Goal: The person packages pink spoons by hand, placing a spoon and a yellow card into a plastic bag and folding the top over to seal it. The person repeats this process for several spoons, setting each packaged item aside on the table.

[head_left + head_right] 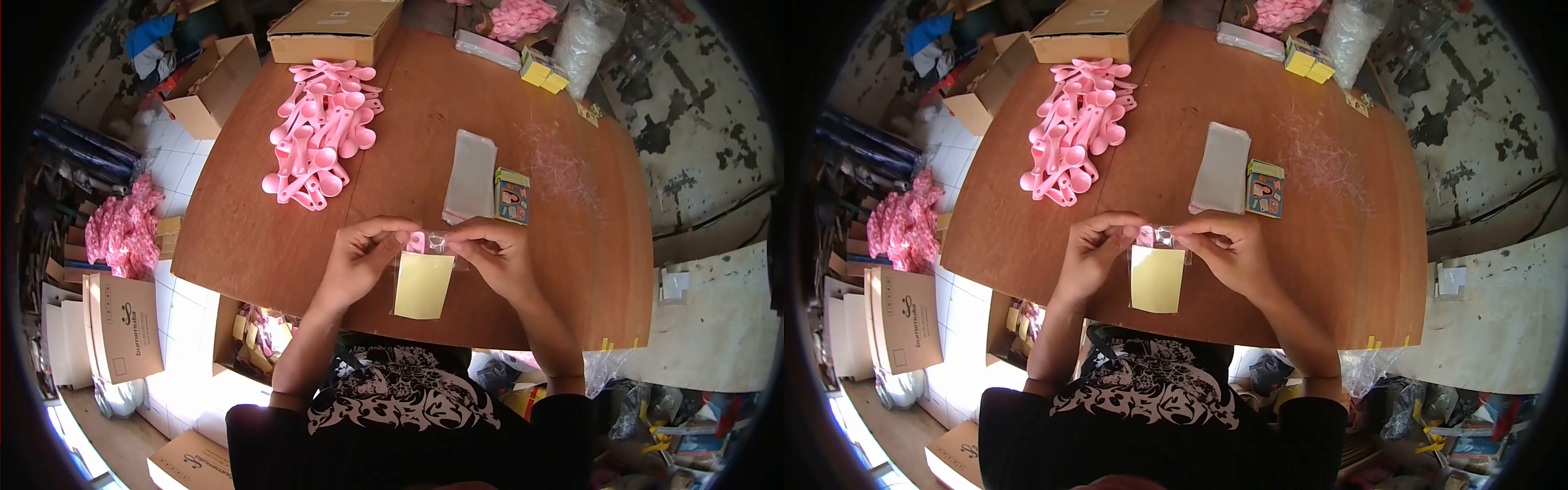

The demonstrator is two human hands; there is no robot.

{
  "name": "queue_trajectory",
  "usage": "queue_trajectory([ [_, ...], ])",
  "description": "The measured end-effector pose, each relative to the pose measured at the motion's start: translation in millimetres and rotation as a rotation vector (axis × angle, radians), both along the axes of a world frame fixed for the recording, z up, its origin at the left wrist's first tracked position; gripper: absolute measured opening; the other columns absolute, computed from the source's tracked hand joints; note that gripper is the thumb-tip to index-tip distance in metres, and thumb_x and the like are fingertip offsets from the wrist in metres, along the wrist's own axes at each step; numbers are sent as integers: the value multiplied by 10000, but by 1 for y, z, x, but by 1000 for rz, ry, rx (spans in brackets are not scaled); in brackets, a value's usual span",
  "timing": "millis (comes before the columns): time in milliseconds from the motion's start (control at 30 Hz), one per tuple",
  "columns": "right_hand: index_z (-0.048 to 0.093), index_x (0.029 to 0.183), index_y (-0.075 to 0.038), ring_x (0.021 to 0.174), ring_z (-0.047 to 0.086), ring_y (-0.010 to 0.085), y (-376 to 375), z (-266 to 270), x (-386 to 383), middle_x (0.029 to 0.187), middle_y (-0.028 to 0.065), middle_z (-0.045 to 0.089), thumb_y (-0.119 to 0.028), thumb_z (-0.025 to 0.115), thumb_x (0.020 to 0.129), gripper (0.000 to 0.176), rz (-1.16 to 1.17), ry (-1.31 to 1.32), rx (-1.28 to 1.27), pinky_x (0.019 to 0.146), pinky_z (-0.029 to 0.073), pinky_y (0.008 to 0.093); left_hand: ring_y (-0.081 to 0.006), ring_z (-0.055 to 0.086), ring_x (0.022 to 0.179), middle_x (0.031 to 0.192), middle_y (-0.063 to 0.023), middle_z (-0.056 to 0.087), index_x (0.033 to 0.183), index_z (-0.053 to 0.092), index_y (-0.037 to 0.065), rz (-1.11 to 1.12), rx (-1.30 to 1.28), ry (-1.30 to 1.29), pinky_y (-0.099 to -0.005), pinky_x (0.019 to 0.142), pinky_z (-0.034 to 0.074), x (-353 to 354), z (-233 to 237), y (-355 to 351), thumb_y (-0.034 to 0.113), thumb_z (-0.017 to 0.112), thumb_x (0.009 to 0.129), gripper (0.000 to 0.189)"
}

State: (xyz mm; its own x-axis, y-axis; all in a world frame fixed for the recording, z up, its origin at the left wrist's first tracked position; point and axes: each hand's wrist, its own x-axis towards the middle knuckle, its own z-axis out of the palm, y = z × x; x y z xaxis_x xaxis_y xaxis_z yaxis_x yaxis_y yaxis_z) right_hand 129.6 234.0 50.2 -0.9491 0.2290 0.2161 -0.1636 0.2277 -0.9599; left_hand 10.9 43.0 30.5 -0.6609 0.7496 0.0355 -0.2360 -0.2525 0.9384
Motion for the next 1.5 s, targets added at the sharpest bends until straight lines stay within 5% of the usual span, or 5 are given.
queue_trajectory([
  [800,649,1028,15,874,703,146,-11,-1,1,1051,87,614,38,785,779,284,31,78,83,708,602,231,-171,680,969,1106,-123,682,1050,620,-20,-134,79,157,-284,806,587,-5,-7,-5,-63,701,855,216],
  [1033,649,979,21,879,702,157,15,0,0,1013,95,644,68,703,838,158,84,12,235,764,591,263,-208,729,928,1127,-160,704,1069,669,-2,-393,-127,700,-301,753,615,-12,2,-116,-26,775,773,316],
  [1167,674,930,-24,854,698,227,53,-9,-16,967,105,677,43,729,772,179,-210,72,553,735,563,338,-215,704,979,1085,-116,711,1076,659,-11,-490,-523,269,-352,857,581,-5,-47,-201,-75,692,825,261],
  [1333,703,863,-50,794,677,264,78,-8,-33,879,91,712,-79,756,748,130,-186,27,884,720,528,375,-273,668,1057,1159,-110,692,1127,647,43,-99,-1392,502,-393,914,521,5,-102,-253,94,774,787,367],
  [1500,725,762,-66,752,656,269,84,-11,-45,786,77,714,-154,763,732,101,-9,-187,1000,706,511,376,-277,672,1059,1149,-131,693,1168,641,38,-147,-1213,274,-370,917,518,0,-115,-245,121,708,866,320],
])
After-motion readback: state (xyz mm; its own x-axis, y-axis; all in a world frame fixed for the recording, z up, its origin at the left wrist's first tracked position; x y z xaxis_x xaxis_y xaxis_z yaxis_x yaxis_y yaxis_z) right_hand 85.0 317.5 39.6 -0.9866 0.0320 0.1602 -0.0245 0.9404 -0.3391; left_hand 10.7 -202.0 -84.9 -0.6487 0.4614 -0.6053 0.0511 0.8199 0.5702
